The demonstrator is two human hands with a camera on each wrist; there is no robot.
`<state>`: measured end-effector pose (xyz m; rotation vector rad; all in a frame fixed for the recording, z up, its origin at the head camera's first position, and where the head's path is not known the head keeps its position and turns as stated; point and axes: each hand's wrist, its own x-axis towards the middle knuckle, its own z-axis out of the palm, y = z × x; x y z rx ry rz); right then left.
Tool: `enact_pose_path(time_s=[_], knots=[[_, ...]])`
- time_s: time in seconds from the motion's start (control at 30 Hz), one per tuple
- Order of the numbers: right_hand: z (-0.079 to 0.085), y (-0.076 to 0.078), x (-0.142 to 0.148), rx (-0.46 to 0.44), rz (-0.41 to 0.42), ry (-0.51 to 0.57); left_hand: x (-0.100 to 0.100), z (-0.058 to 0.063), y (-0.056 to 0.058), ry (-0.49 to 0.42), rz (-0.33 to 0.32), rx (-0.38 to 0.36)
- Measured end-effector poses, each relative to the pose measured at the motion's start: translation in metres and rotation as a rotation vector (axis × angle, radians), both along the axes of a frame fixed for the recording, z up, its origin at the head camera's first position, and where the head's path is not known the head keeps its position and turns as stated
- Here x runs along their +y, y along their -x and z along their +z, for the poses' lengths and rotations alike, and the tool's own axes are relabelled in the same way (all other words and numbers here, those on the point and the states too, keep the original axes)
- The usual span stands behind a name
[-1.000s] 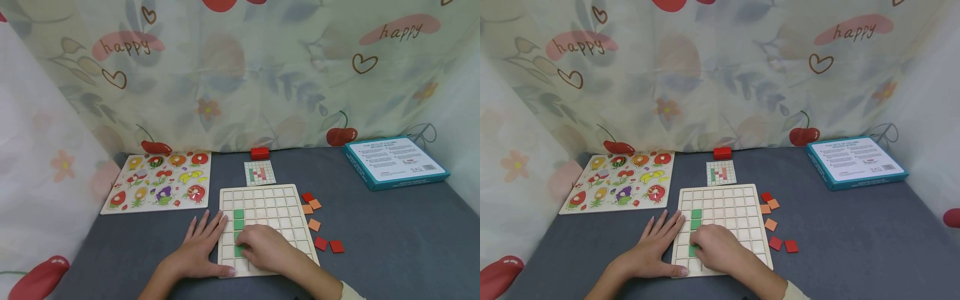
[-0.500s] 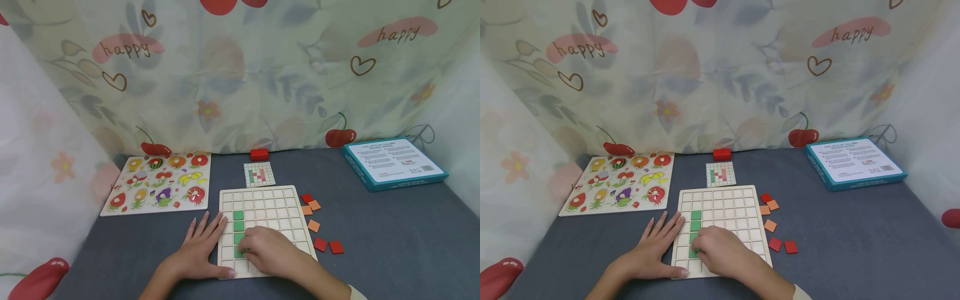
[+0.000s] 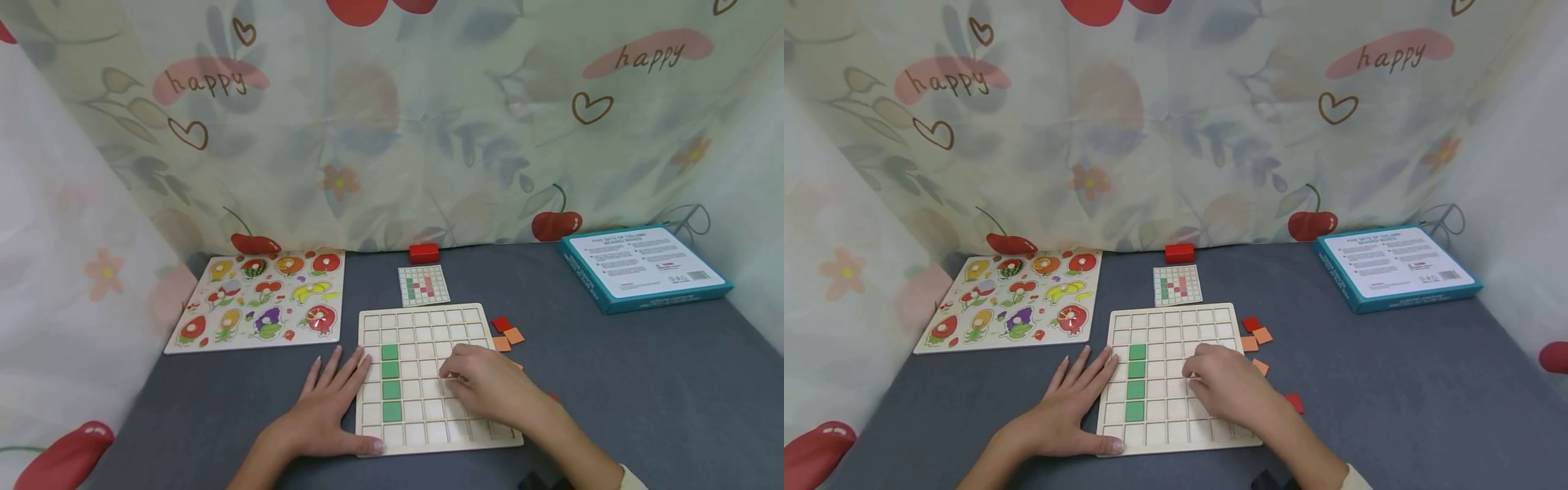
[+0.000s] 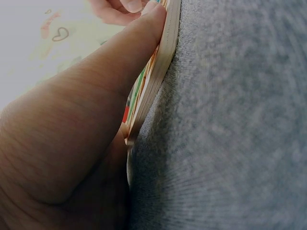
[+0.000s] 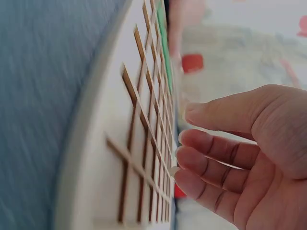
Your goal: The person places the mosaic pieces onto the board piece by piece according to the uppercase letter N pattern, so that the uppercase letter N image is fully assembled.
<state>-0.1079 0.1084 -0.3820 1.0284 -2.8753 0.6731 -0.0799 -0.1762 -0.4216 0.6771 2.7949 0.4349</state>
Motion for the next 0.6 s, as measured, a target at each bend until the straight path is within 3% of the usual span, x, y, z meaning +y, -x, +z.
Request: enact_pose_path(time_s=[0.23, 0.47, 0.6], knots=[[0.006, 0.015, 0.031, 0.001, -0.171, -0.013, 0.0, 0.0, 0.001, -0.01, -0.001, -0.015], [0.004, 0.032, 0.063, -0.009, -0.279, -0.016, 0.0, -0.001, 0.001, -0.013, 0.0, -0.021], [0.001, 0.038, 0.077, -0.063, -0.339, -0.066, 0.0, 0.0, 0.001, -0.007, 0.004, -0.026]])
